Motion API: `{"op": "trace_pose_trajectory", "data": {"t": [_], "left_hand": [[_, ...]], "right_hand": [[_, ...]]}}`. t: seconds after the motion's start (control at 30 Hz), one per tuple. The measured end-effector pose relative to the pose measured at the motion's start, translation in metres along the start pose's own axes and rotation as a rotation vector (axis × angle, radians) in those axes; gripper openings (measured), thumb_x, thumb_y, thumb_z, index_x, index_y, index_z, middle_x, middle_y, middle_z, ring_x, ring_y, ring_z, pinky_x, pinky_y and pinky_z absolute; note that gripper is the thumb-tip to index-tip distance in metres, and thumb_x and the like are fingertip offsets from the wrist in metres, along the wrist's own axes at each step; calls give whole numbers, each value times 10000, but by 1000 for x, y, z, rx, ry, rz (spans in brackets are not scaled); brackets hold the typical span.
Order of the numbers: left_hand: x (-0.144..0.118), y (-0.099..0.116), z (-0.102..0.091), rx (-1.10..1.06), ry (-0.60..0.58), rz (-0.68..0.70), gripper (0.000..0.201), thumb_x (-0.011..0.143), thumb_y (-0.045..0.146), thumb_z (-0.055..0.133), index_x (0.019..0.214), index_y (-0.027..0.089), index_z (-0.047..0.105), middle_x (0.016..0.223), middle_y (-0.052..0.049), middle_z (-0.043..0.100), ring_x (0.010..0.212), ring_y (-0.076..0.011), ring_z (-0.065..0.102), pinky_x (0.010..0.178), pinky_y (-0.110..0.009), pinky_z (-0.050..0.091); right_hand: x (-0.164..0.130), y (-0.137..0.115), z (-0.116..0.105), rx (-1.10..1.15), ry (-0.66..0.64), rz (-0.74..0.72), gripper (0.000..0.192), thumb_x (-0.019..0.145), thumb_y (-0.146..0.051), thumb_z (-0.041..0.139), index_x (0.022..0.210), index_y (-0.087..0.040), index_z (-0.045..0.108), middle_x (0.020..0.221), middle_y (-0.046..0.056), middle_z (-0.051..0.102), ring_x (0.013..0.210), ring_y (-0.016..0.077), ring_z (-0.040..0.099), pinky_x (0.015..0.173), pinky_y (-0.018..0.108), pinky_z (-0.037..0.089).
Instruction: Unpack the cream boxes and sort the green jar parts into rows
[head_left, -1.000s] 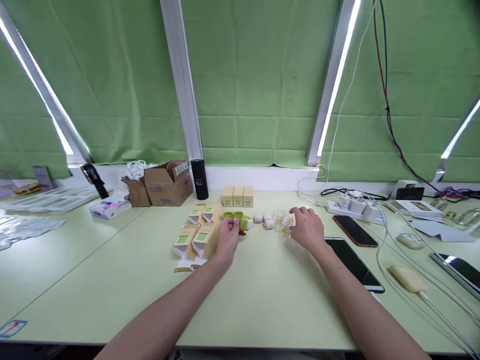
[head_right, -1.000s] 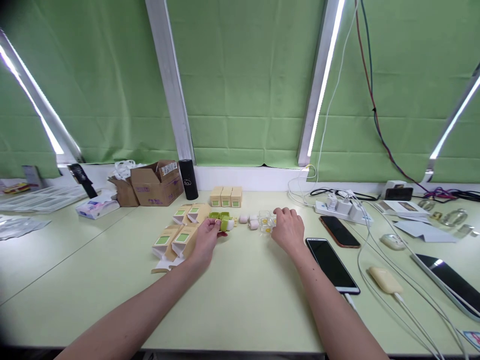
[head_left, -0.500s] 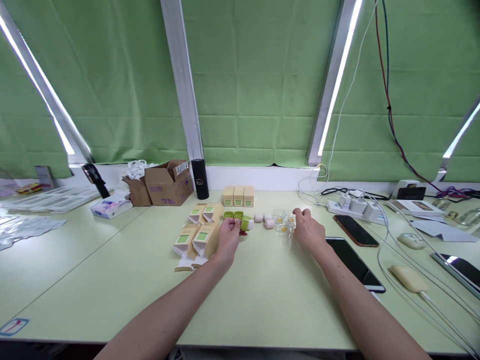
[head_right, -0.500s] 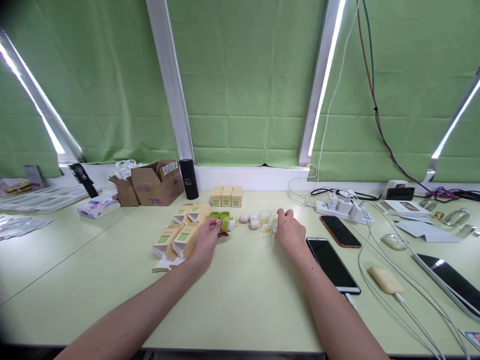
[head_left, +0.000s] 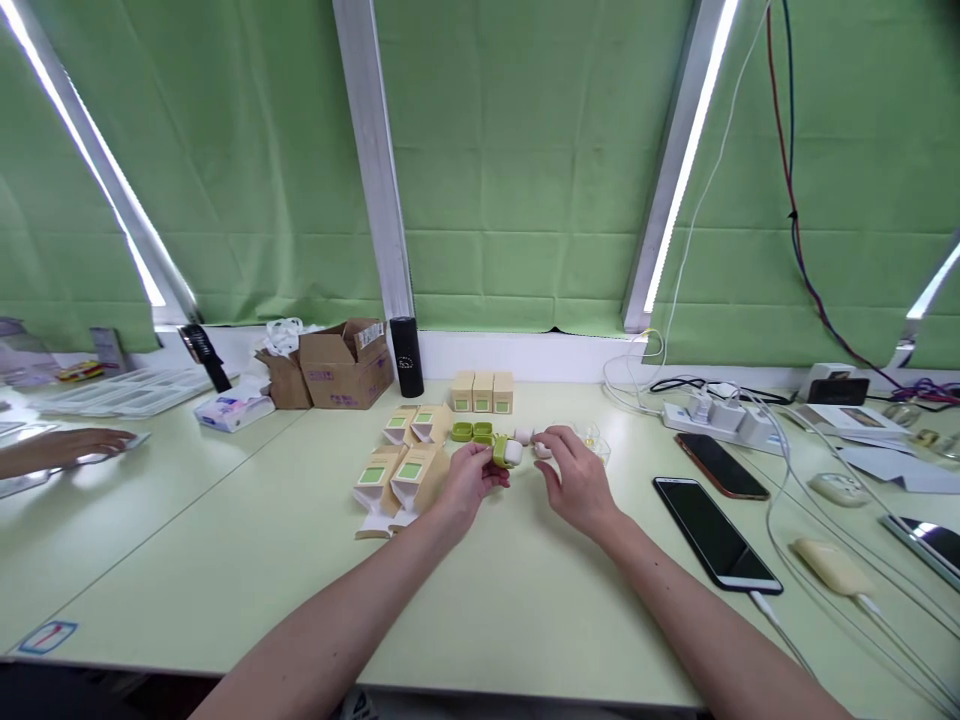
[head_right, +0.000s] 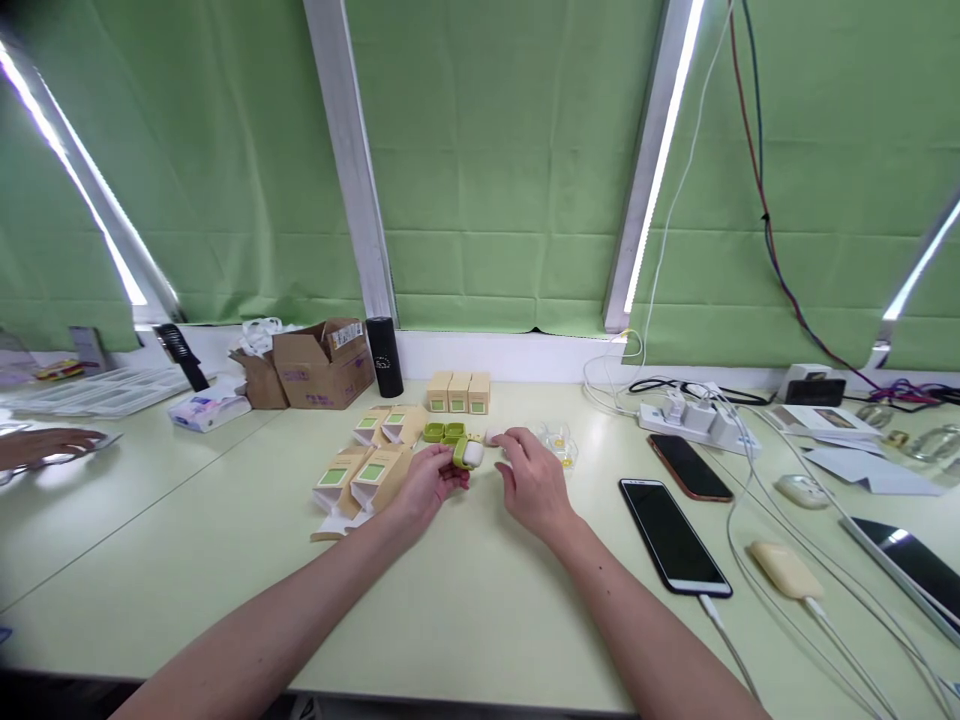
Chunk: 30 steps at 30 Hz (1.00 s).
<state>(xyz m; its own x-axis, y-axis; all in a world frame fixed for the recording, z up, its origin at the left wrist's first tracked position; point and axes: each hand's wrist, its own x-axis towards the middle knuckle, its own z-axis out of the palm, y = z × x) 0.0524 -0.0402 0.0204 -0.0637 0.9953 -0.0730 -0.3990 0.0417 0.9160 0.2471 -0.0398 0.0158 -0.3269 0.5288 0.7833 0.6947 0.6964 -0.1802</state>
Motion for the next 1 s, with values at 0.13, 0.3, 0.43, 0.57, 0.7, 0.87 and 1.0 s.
{"op": "trace_pose_trajectory", "data": {"t": [0.13,0.3,0.43,0.57,0.7,0.87,1.0], "left_hand": [[-2,0,0,11,-45,-23,97,800,146,648,768,165,558,619,-35,654,519,-154,639,521,-268,538],[-5,-1,2,21,-82,-66,143,767,152,675,784,177,536,600,-18,639,503,-153,630,506,-271,536],[-8,-1,3,40,-106,-65,139,791,170,655,827,182,521,632,-30,663,502,-156,632,496,-275,537],[-8,0,2,62,-130,-49,185,853,277,661,862,195,496,634,-27,661,484,-156,623,484,-278,533],[-7,0,1,97,-149,-57,214,901,370,618,879,208,479,626,-46,677,468,-167,617,453,-271,507],[-5,-1,0,129,-132,-56,268,882,432,642,910,216,484,652,-60,710,444,-151,585,429,-241,452],[-3,-2,-1,127,-91,-29,296,872,447,661,896,224,468,613,-43,689,475,-156,594,444,-231,440]], "right_hand": [[-2,-10,6,99,-8,-89,468,941,-103,515,1382,-257,484,1271,135,591,1055,268,663,795,388,589],[-4,-9,7,108,-48,-96,442,929,-65,495,1318,-271,532,1293,129,580,948,238,682,719,361,579],[-5,-7,7,118,-68,-81,400,935,-60,475,1256,-276,581,1304,119,573,863,207,675,685,350,561],[-5,-7,8,201,-74,-18,385,957,-122,515,1291,-299,585,1313,111,568,971,236,678,733,376,592],[-4,-8,11,457,-54,102,343,972,-210,552,1298,-307,599,1324,108,548,1140,263,628,819,406,626],[-1,-6,17,844,-28,359,277,941,-380,666,1203,-295,642,1298,90,574,1106,244,649,820,392,625],[1,-4,19,1148,-45,582,421,813,-503,810,1124,-259,662,1093,68,697,952,234,687,761,396,622]]}}
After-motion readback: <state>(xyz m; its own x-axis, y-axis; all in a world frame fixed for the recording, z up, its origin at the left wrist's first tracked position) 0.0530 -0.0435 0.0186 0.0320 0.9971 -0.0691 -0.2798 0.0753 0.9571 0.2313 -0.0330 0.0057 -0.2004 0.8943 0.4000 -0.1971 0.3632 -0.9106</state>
